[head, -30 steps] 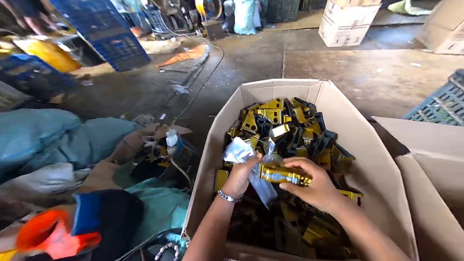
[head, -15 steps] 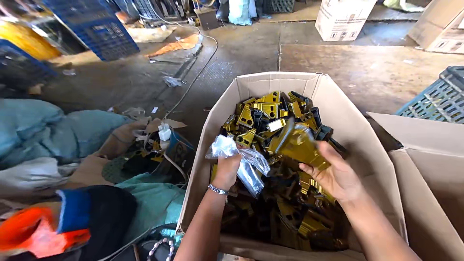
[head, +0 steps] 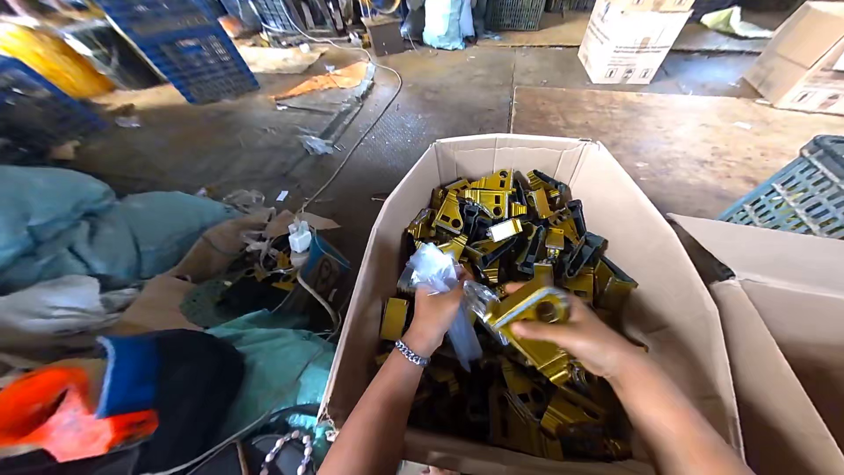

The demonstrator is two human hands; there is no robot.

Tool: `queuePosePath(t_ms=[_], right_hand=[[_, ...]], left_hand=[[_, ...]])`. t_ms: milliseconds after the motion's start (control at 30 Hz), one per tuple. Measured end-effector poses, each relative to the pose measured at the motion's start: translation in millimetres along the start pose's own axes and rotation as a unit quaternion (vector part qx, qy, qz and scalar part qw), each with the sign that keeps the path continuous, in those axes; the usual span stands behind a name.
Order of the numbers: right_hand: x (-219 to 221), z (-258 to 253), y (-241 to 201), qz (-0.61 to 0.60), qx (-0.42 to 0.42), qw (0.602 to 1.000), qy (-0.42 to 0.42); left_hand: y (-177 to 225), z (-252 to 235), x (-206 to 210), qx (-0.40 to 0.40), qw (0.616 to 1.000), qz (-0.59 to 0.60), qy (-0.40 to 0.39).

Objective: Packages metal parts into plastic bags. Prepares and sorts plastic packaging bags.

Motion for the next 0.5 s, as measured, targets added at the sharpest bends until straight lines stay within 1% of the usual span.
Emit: queuePosePath(t_ms=[33,67,133,167,233,300,400,500], right_hand=[[7,-5,4,0.052,0.029,0.998,0.021],[11,-10,6,0.078,0.035,0.995,0.052],[12,-14,6,0.088,-0.008,0.989,0.117],[11,-14,4,0.095,-0.032,0.988,0.121],[11,-11,3,0.134,-0.055,0.985,0.092],[9,-9,3,0.191,-0.046,0.977,0.081],[5,-5,-2,0.274,-0.065,0.957,0.068],[6,-2,-1,0.315,-0.101,0.943,0.041]], left_hand=[[5,2,4,-0.032,0.999,0.025,-0.013],[8,5,6,-0.058,0.997,0.051,-0.030],[12,10,7,-0.088,0.989,0.086,-0.080],[11,13,8,-0.085,0.987,0.085,-0.106],[7,16,13,-0.063,0.987,0.053,-0.136],[0,14,14,-0.049,0.985,0.039,-0.159],[2,13,14,-0.080,0.975,0.039,-0.202],[8,15,13,-0.126,0.967,0.052,-0.215]])
Point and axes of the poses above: each hand's wrist, its own z-axis away from the middle knuckle, its own x-axis out of the palm, y = z × x, the point moved 1 cm from there along -z, towards the middle knuckle, and after that the axes turned 1 degree about -y, right-handed, at the moved point
